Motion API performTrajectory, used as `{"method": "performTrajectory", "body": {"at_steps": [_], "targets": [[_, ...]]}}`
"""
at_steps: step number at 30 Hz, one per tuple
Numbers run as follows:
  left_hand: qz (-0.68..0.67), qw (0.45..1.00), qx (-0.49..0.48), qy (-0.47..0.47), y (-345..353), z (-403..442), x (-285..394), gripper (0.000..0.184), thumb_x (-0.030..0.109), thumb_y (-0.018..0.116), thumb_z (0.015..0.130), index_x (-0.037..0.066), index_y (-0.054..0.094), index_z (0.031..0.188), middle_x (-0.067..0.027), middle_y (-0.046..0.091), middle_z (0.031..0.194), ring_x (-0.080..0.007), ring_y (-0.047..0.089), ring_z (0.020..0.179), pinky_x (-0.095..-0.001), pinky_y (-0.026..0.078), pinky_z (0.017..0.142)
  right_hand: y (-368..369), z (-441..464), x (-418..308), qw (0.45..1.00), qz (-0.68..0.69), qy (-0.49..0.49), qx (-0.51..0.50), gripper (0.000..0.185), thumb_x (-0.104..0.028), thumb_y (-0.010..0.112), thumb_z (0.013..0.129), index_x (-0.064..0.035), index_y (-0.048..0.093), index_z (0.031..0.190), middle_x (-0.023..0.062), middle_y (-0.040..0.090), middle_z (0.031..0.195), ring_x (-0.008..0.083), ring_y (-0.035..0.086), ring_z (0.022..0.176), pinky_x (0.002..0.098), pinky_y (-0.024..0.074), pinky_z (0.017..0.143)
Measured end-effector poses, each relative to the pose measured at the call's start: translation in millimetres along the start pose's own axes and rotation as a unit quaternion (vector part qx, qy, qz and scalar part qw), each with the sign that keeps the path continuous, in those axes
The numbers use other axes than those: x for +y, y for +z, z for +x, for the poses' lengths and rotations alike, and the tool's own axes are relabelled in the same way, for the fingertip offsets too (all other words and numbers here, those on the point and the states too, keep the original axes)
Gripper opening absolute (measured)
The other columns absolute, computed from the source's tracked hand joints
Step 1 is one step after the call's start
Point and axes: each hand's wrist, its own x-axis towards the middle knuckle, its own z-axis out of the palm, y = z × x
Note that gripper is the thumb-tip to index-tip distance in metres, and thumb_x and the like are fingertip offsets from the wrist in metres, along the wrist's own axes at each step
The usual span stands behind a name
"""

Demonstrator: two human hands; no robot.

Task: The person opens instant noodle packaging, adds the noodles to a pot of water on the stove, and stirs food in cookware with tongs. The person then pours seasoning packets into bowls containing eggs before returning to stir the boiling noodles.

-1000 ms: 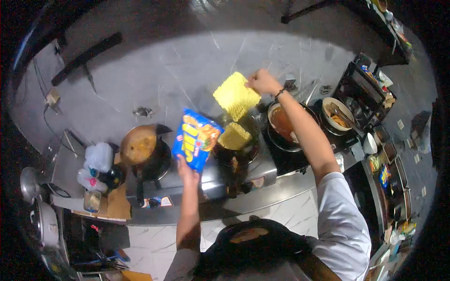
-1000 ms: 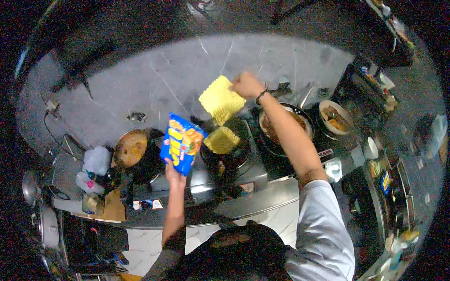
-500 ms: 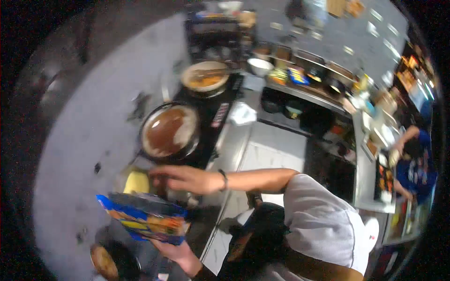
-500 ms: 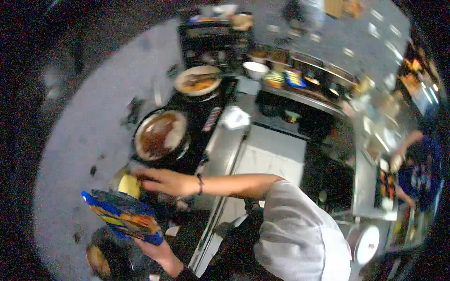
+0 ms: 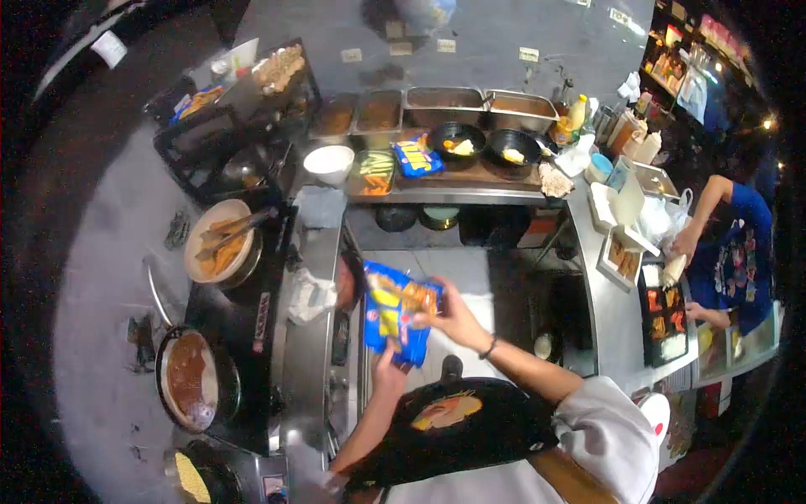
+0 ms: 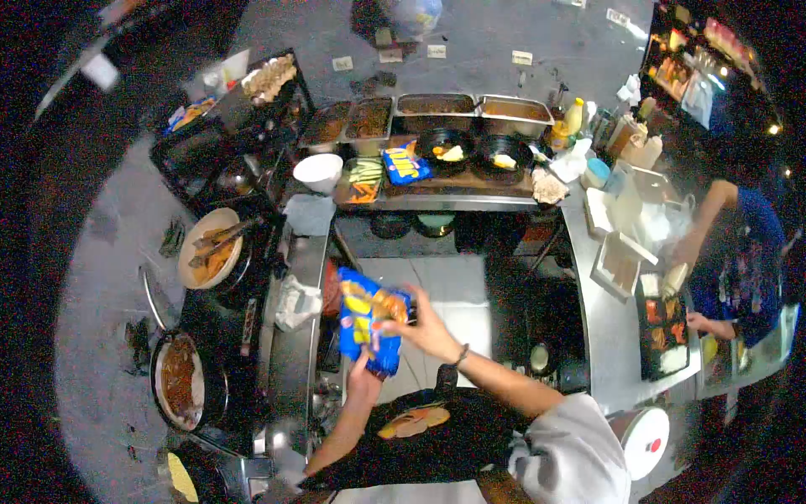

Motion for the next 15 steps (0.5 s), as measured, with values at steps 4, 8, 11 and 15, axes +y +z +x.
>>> {"method": "performTrajectory", "body": {"at_steps": [4,8,11,15], "targets": [[-0.046,0.996,0.029,-0.067,47.2,135.8,-18.7,0.034,0.025,0.062,0.083,0.014,0.05,0.112,-0.0033,0.056,0.106,-0.0185,0.056,0.092,-0.035,0.049,0.074,-103.4,33.1,8.4,0.99,-0.064,0.045,0.115,0.073,-0.014,0.068,0.078,-0.0058,0.021,0.133,0.0115,0.051,0.107,0.0156,0.057,0.084,0.0269,0.0488,0.07],[-0.037,0.998,0.041,-0.019,102.3,277.4,-5.7,0.036,0.021,0.068,0.079,0.011,0.05,0.108,-0.0045,0.055,0.103,-0.0216,0.054,0.093,-0.0354,0.051,0.073,-176.3,44.1,56.5,0.973,-0.044,0.066,0.216,0.064,-0.011,0.067,0.077,-0.0043,0.03,0.129,0.0086,0.056,0.099,0.015,0.055,0.083,0.0278,0.0457,0.075],[-0.02,0.998,0.058,0.005,142.9,367.9,12.0,0.037,0.02,0.069,0.078,0.011,0.049,0.108,-0.0061,0.055,0.104,-0.0242,0.055,0.093,-0.0371,0.052,0.072,-198.8,47.2,92.2,0.958,-0.02,0.139,0.249,0.057,-0.01,0.065,0.078,-0.0038,0.035,0.125,0.0064,0.057,0.093,0.015,0.054,0.086,0.0274,0.0446,0.076],[0.031,0.998,0.057,0.023,162.3,467.3,12.8,0.042,0.019,0.067,0.079,0.011,0.045,0.114,-0.009,0.053,0.111,-0.0268,0.058,0.091,-0.0348,0.053,0.072,-198.8,71.3,121.3,0.954,-0.145,0.129,0.229,0.044,0.0,0.057,0.082,-0.004,0.036,0.12,0.006,0.057,0.082,0.0126,0.054,0.072,0.0261,0.0464,0.069]]}}
